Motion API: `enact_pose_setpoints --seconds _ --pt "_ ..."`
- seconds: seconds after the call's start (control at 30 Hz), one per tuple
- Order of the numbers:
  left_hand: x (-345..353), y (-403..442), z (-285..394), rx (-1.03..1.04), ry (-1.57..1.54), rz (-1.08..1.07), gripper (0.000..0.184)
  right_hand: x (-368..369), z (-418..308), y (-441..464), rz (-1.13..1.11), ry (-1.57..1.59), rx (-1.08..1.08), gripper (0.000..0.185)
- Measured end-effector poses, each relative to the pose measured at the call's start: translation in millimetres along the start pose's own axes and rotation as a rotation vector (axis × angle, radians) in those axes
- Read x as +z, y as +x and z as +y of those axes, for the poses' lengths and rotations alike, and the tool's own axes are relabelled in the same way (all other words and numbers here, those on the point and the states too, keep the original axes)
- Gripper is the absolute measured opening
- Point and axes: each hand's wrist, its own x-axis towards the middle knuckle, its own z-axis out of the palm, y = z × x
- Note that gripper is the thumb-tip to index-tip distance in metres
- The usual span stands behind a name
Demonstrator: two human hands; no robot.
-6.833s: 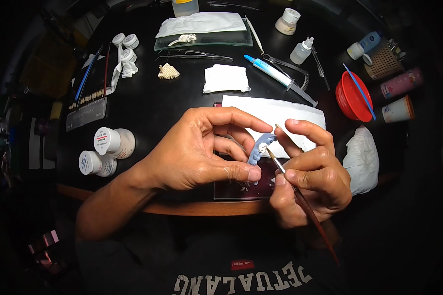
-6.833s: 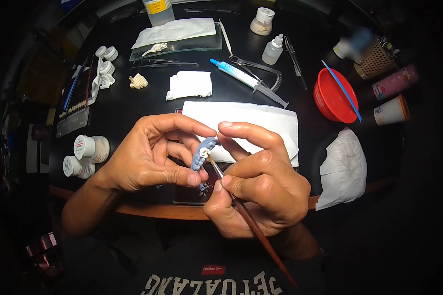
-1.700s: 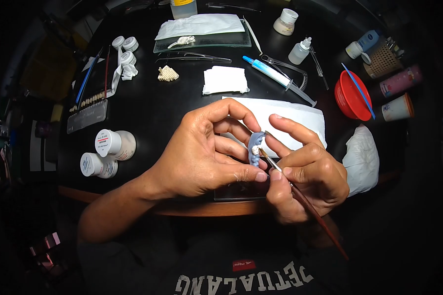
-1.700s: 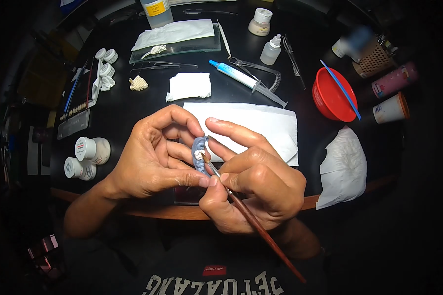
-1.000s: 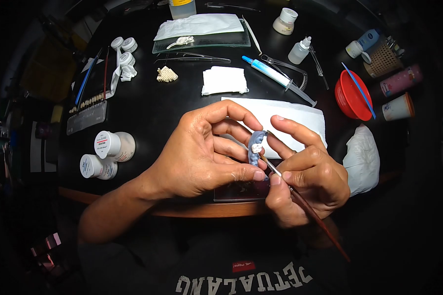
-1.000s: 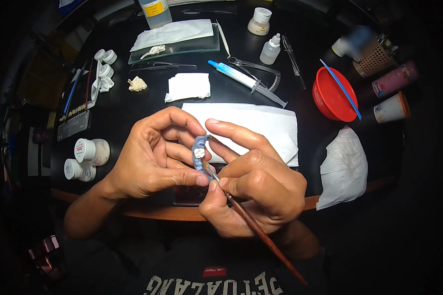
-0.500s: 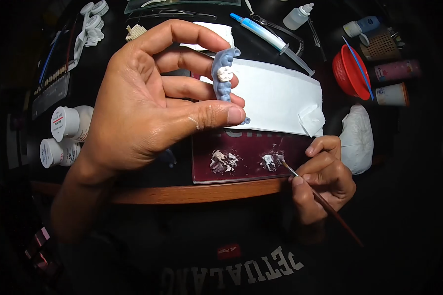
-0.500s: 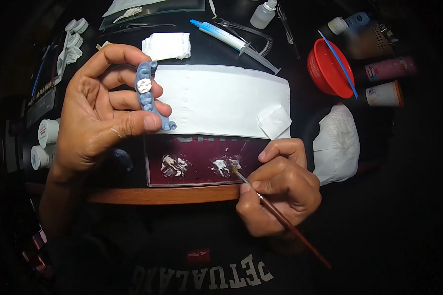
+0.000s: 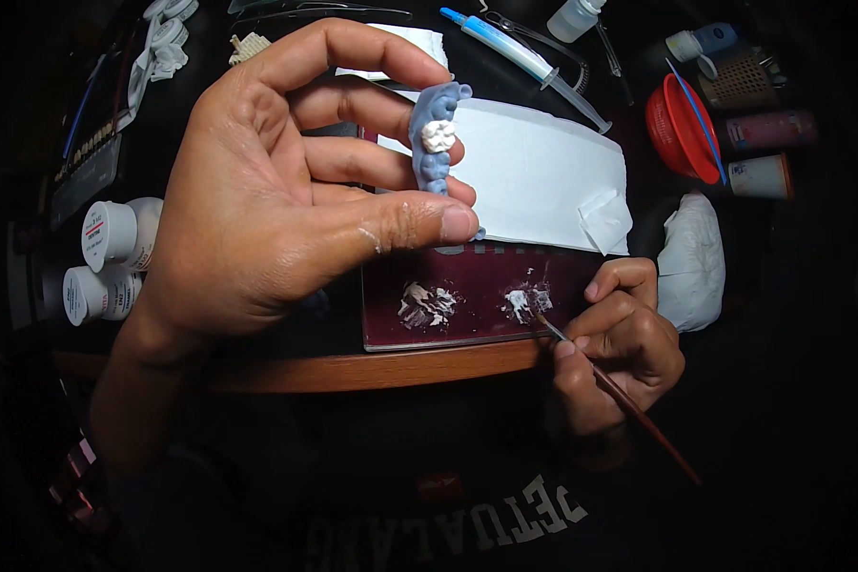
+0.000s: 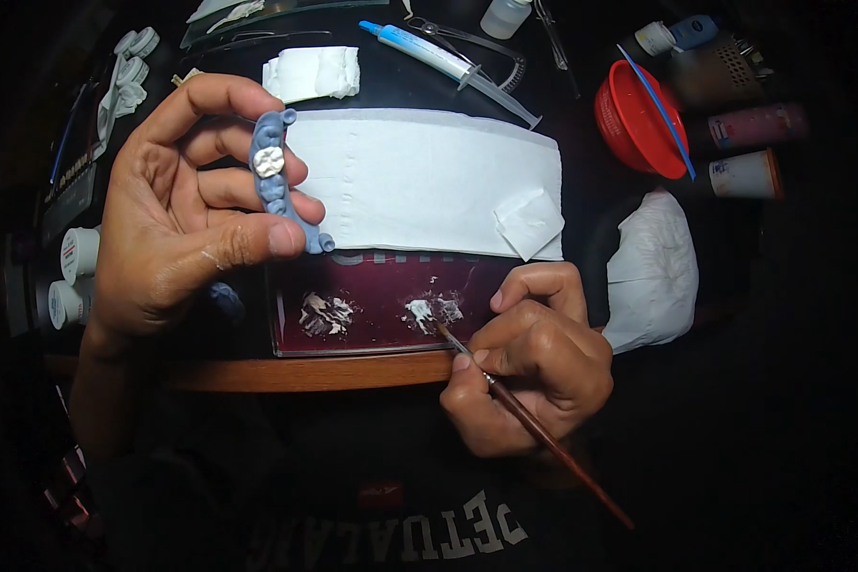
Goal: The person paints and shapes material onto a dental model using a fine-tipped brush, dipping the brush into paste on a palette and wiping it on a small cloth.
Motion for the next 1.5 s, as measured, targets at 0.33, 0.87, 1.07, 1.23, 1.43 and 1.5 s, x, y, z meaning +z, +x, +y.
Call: enact_pose_setpoints --seconds 0.33,0.87,1.07,1.23,1.43,1.5 --pt "0 0 5 -0.038 0.072 -0.008 0.064 1 1 0 -0.010 -0.006 -0.002 0.023" --pt "-1 -1 4 -0.032 0.018 -0.018 0.062 4 2 3 -0.013 -0.013 -0.018 0.023" --pt "9 -3 3 0.035 -0.079 0.001 0.061 4 0 3 -0.021 -0.029 -0.006 0.023" --pt "8 -3 4 0.017 -0.084 -0.014 0.060 4 0 4 -0.021 -0.033 0.001 0.023" --pt "8 -3 6 0.004 -0.086 -0.014 0.059 2 -3 4 -0.047 -0.051 0.004 0.023" --pt "8 -3 6 0.005 -0.090 -0.020 0.059 3 -3 4 -0.044 -0.058 0.005 0.023"
